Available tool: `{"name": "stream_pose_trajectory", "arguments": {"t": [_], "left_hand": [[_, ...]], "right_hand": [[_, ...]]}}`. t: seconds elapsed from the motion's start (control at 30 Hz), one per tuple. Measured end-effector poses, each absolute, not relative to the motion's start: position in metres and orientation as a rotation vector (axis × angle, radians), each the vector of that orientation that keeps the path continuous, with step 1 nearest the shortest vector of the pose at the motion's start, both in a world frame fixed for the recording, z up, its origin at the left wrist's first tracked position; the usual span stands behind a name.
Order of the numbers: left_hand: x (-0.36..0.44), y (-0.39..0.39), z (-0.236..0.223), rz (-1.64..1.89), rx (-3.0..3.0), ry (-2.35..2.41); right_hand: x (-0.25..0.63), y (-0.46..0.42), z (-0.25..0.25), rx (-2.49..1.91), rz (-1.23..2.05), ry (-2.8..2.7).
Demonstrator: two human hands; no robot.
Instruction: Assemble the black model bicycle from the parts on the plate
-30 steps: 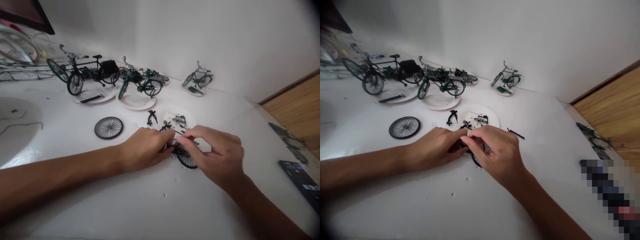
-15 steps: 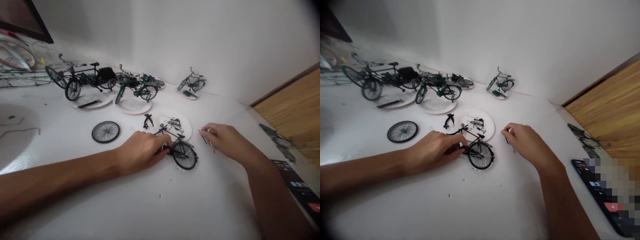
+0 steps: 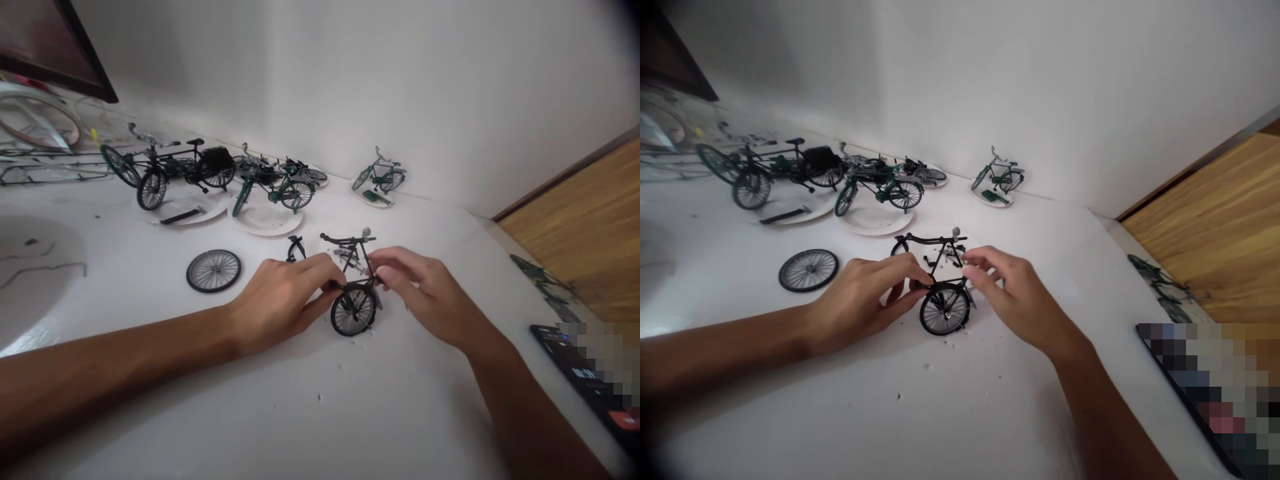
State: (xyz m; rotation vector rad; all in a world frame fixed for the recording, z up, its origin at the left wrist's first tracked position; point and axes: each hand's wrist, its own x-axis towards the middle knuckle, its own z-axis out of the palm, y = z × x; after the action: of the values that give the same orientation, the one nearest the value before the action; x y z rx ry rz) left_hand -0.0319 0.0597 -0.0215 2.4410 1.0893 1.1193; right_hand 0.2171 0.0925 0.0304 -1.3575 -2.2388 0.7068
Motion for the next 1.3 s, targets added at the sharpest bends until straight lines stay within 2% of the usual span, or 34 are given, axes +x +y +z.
{"name": "stream_pose_trajectory", "arguments": {"t": [0.1,0.2,0.4,0.63,1.1,1.3], "left_hand": [[-0.031,0.058,-0.019,1.148,2.368,1.117],[-0.032,0.057,-0.017,1.114,2.33,1.124],[-0.033,0.057,-0.014,1.074,2.276,1.105],[-0.032,0.063,-0.016,1.324,2.321,0.906],[-0.033,0.066,-0.016,1.287,2.445,1.014],[-0.034,0.066,-0.014,1.384,2.283,1.065]], "right_hand": [[0.207,0.086,0.025,-1.277,0.939,-2.219],[0.205,0.087,0.019,-1.243,1.008,-2.168],[0.21,0.091,0.014,-1.218,0.888,-2.025],[0.208,0.091,0.012,-1.203,0.889,-1.859],[0.198,0.083,0.006,-1.153,0.825,-1.91],[0.196,0.081,0.002,-1.093,0.581,-1.858]]}}
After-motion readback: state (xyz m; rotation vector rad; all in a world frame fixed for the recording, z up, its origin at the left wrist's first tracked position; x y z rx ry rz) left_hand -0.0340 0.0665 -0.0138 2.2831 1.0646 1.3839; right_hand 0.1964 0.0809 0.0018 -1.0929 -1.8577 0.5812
